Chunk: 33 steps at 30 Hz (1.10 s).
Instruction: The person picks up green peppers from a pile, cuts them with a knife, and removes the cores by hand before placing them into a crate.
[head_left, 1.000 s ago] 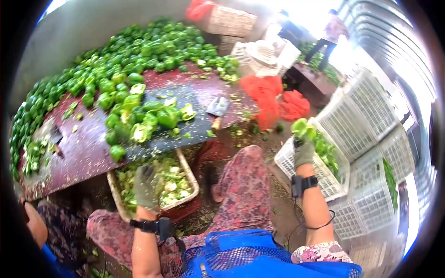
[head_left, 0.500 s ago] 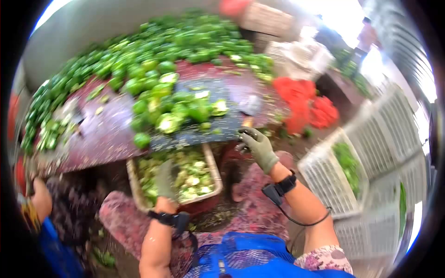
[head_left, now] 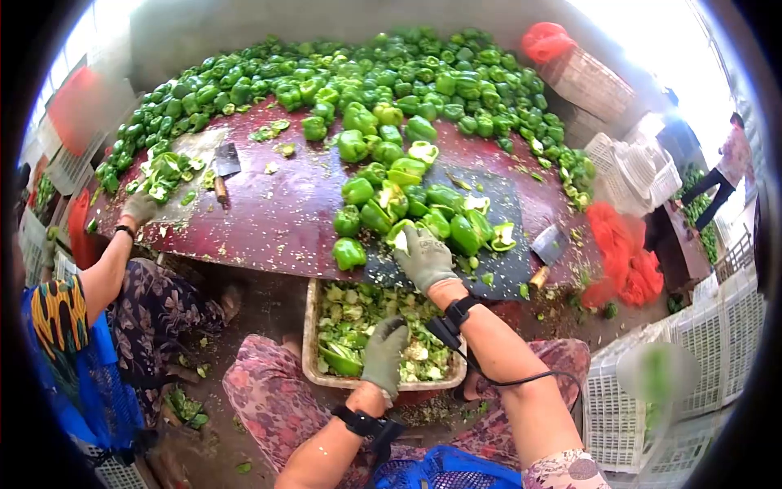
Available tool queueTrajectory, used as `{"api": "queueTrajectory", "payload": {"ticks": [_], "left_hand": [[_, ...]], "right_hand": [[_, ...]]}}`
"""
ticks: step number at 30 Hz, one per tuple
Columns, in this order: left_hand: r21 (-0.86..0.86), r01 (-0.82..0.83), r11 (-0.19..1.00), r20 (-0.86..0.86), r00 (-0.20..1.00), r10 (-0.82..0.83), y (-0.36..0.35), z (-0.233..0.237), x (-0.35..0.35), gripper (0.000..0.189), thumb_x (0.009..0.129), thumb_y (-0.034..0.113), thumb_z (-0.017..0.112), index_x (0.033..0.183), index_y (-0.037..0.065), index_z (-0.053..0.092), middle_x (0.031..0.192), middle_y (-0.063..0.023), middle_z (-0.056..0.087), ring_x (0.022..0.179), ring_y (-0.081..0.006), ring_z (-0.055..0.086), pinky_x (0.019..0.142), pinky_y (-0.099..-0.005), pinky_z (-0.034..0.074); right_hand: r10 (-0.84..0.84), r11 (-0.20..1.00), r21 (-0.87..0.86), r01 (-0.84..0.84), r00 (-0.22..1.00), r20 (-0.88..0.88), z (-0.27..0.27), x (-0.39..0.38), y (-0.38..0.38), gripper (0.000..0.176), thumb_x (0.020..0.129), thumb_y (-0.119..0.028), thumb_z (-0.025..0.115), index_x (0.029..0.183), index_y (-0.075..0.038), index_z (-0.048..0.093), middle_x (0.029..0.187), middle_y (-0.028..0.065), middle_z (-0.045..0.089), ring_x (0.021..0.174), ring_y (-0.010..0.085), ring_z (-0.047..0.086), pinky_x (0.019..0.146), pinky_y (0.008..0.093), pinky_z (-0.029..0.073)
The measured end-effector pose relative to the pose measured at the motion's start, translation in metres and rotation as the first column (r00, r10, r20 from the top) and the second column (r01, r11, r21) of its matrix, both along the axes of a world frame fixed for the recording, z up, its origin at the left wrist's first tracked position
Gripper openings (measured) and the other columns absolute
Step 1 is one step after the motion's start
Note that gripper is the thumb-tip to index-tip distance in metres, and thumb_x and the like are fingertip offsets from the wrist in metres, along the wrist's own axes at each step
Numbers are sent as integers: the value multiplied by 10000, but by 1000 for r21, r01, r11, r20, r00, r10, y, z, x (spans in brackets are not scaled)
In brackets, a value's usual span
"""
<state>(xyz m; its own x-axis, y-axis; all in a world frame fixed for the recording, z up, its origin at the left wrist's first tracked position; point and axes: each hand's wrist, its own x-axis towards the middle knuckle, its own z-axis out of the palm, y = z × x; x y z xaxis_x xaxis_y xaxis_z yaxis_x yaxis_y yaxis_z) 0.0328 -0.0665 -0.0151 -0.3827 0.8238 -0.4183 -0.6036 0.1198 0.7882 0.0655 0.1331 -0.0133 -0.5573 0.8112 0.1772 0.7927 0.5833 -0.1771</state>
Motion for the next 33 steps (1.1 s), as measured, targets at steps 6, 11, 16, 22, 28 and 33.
{"api": "queueTrajectory", "payload": {"ticks": [6, 11, 16, 22, 28, 33], "left_hand": [[-11, 14, 1000, 105, 994, -13, 0, -13, -6, 358, 876, 181, 634, 1190, 21, 571, 1034, -54, 614, 862, -154, 588, 762, -288, 508], [-29, 29, 999, 148, 989, -24, 0, -23, -10, 350, 884, 192, 628, 1192, 36, 572, 1036, -63, 646, 840, -162, 610, 757, -299, 517], [45, -155, 987, 165, 975, 146, 8, -35, -20, 332, 892, 163, 624, 1189, 24, 571, 1068, -87, 648, 933, -189, 632, 727, -302, 512], [5, -192, 981, 275, 944, 184, 22, -49, -33, 282, 916, 307, 585, 1111, 104, 603, 1005, -56, 648, 909, -203, 638, 711, -343, 507], [164, -12, 986, 587, 805, -88, 32, -72, -29, 346, 948, 410, 519, 1059, 111, 653, 963, -38, 690, 824, -198, 642, 746, -390, 533], [233, -119, 965, 321, 946, 39, 36, -60, -13, 334, 896, 307, 613, 1128, 66, 598, 989, -73, 642, 883, -201, 609, 811, -354, 496]], "right_hand": [[0, 986, -158, 54, 946, 323, -1, -27, 8, 539, 809, -304, 622, 1284, -93, 479, 1066, 123, 664, 1010, 318, 643, 814, 425, 517], [-14, 986, -166, 29, 996, 93, -7, -8, 5, 460, 757, -265, 648, 1194, -159, 553, 1022, 156, 665, 974, 330, 644, 820, 425, 517], [-76, 965, -260, 45, 991, -111, -13, 18, -13, 397, 765, -310, 620, 1128, -154, 597, 1115, 155, 631, 1076, 309, 595, 907, 410, 473], [-272, 793, -597, -119, 808, -523, -4, 43, -57, 447, 748, -392, 724, 1030, -50, 667, 914, 158, 704, 845, 249, 678, 786, 340, 522], [-59, 844, -514, -155, 925, -376, -2, 60, -132, 450, 773, -358, 737, 1097, -57, 654, 897, 119, 707, 783, 191, 665, 746, 316, 528], [-89, 897, -429, -101, 912, -400, 16, 63, -146, 580, 787, -449, 675, 1222, -79, 570, 1046, 214, 652, 976, 336, 638, 851, 406, 500]]}}
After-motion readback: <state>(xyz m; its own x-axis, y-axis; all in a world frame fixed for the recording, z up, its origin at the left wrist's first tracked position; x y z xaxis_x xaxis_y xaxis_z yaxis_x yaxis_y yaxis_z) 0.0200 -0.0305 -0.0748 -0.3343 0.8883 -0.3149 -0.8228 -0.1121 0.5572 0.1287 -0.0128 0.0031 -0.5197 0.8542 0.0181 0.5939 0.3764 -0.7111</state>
